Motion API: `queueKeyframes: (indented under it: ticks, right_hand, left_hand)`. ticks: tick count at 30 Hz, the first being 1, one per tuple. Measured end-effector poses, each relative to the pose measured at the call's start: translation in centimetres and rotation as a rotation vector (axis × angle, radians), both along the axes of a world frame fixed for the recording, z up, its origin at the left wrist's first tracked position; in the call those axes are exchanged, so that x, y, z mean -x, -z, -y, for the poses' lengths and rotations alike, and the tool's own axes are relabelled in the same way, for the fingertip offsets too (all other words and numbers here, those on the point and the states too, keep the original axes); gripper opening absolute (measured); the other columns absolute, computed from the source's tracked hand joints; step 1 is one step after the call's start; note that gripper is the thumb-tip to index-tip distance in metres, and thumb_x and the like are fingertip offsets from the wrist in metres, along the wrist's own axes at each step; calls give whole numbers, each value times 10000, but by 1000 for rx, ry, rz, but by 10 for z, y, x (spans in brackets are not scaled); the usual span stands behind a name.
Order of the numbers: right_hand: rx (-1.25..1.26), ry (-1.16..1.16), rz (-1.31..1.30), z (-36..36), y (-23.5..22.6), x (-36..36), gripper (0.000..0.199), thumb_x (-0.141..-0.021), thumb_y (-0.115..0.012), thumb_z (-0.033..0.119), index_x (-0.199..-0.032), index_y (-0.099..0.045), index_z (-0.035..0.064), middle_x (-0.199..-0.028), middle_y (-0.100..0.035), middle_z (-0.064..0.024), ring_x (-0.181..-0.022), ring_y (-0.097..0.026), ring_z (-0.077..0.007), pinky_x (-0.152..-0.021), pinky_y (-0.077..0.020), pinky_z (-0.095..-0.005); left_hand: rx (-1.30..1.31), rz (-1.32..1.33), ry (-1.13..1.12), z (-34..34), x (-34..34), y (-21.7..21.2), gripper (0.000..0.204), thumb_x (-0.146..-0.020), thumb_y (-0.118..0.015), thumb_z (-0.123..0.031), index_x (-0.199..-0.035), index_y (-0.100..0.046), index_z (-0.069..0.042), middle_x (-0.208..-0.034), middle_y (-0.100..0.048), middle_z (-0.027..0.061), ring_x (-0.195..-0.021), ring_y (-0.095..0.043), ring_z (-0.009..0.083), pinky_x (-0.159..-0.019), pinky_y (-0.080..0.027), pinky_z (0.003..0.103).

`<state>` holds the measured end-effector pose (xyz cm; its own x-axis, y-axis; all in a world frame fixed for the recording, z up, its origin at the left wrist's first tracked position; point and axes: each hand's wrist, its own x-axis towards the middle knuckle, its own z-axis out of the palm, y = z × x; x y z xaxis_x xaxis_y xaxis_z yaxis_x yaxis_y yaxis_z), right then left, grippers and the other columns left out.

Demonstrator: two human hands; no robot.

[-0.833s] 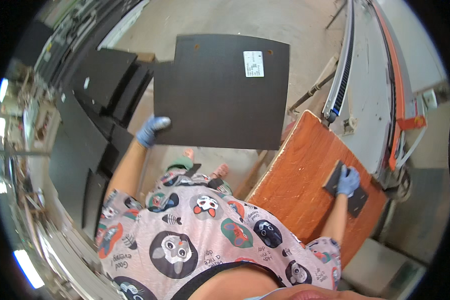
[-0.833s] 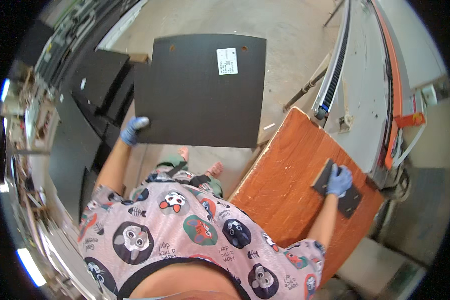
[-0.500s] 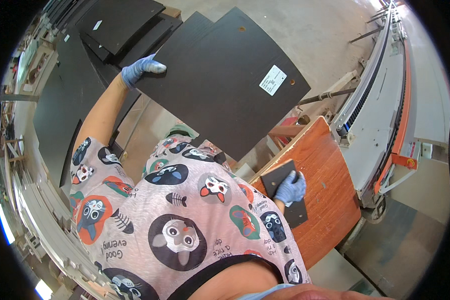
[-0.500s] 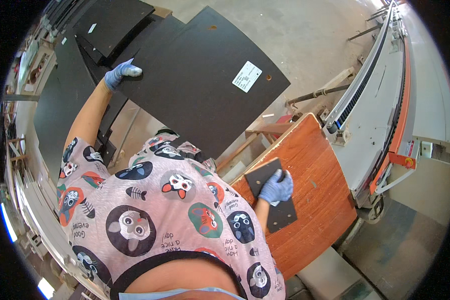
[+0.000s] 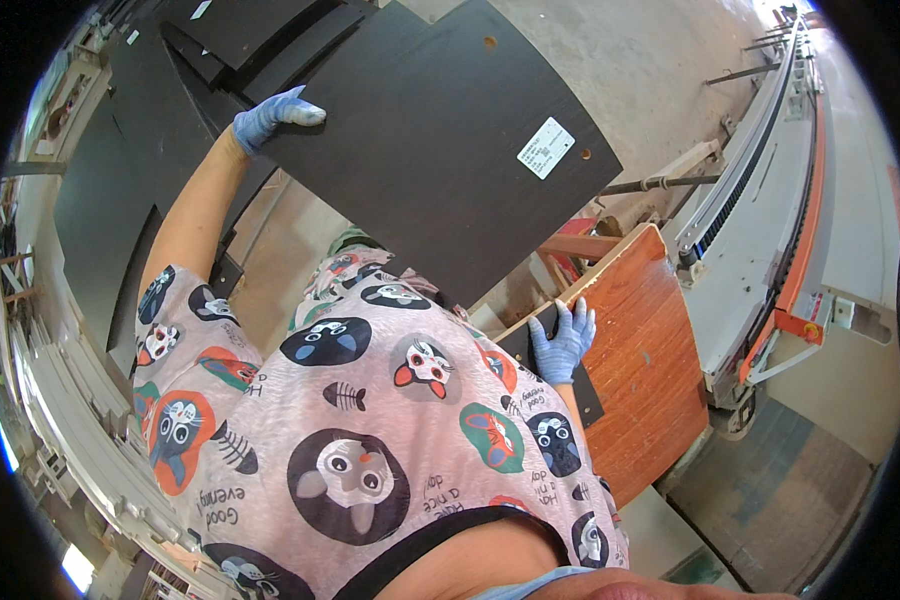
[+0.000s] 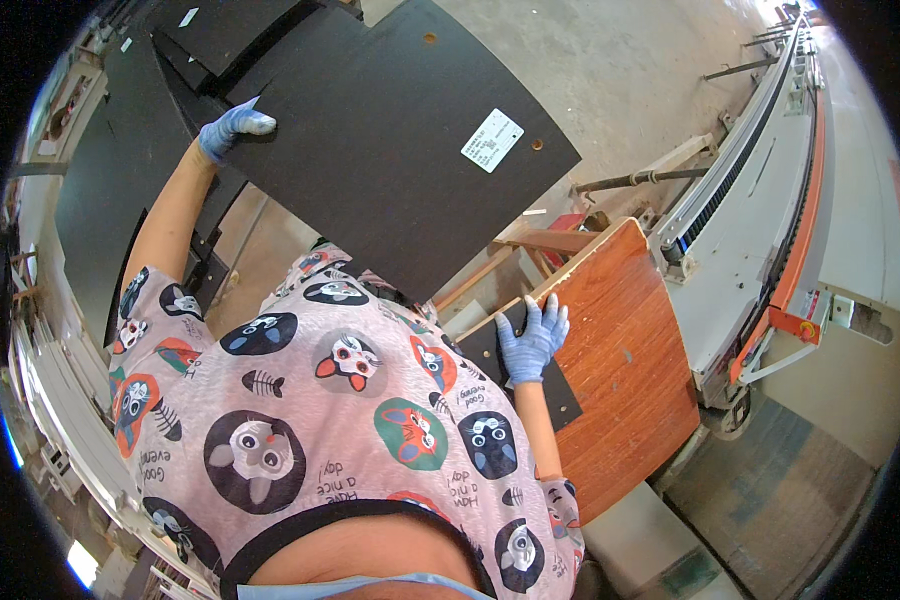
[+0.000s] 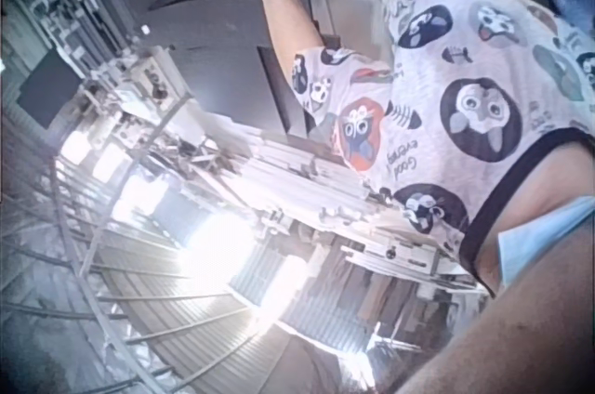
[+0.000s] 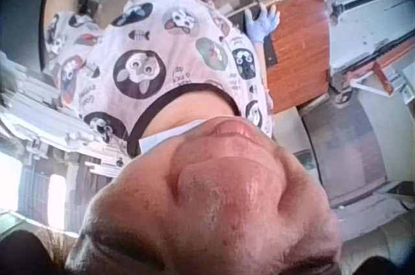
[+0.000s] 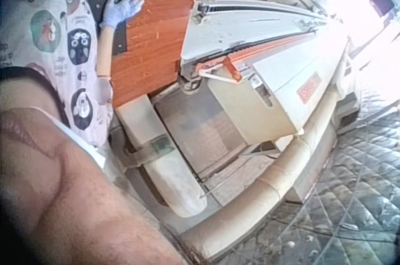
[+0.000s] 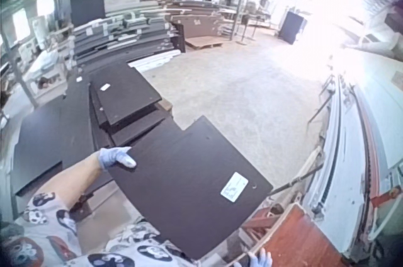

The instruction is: The person operates a control panel, then walks to a workbench and repeatedly picks up dark rectangular wood panels, places them on a machine, and stacks them on a table. The person handles the panels one at a time and arranges them in a pile.

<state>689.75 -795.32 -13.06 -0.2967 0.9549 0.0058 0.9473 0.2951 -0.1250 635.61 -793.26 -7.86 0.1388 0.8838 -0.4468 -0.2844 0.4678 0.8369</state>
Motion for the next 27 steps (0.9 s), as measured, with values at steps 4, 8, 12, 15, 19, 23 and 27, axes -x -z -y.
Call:
queueKeyframes:
  ticks: [4, 8, 12, 15, 19, 23, 27]
  right_hand:
    - [187, -147, 133, -30, -11, -3, 585, -642, -637, 556, -1040, -589, 130, -1359, -267, -161, -1265, -164, -384, -1033, -101, -489]
    - [271, -220, 171, -49, -6, -14, 595, -638, -618, 588, -953, -628, 84, -1321, -341, -120, -1272, -148, -381, -1036, -85, -486]
    - [237, -218, -66, -59, -3, -28, 476, -677, -626, 520, -834, -617, 71, -1123, -518, -134, -1166, -348, -331, -1019, -149, -467]
    - [562, 51, -261, -75, -13, -39, 393, -761, -609, 387, -742, -512, 7, -632, -517, -131, -590, -484, -256, -560, -398, -357]
    - [597, 46, -690, -90, -38, -31, 212, -811, -585, 225, -771, -510, 31, -662, -459, 13, -635, -407, -94, -585, -373, -252]
    - [494, 45, -822, -114, -52, -18, 199, -840, -547, 249, -777, -514, 63, -704, -450, 32, -674, -389, -75, -602, -352, -226]
    - [394, 8, -905, -130, -64, 4, 236, -859, -521, 292, -779, -513, 71, -706, -439, 38, -682, -380, -71, -614, -340, -224]
  left_hand:
    - [-28, 42, 45, 0, -14, -28, 269, -714, -647, -141, -944, -624, -3, -860, -640, 55, -795, -606, 123, -749, -487, 254]
    - [-116, -178, -1, 10, 27, 38, 374, -698, -661, -148, -1031, -587, 6, -895, -633, 62, -800, -606, 133, -758, -484, 254]
    - [-105, -280, -159, 22, 24, 53, 472, -685, -678, -176, -1092, -543, 21, -907, -619, 73, -805, -595, 137, -765, -470, 251]
    - [75, -246, -170, 22, -13, -3, 472, -683, -664, -228, -1065, -546, 24, -943, -600, 93, -796, -591, 182, -756, -468, 277]
    - [-49, 85, -314, 23, -35, -1, 324, -742, -624, -224, -974, -587, -2, -872, -620, 78, -767, -603, 164, -693, -497, 275]
    - [-72, 202, -537, 21, -13, 33, 376, -781, -593, -249, -1067, -552, -9, -965, -611, 88, -843, -603, 174, -759, -489, 298]
    - [-94, 218, -849, -6, 22, 59, 374, -767, -601, -272, -1050, -545, -33, -974, -597, 86, -867, -582, 192, -787, -471, 315]
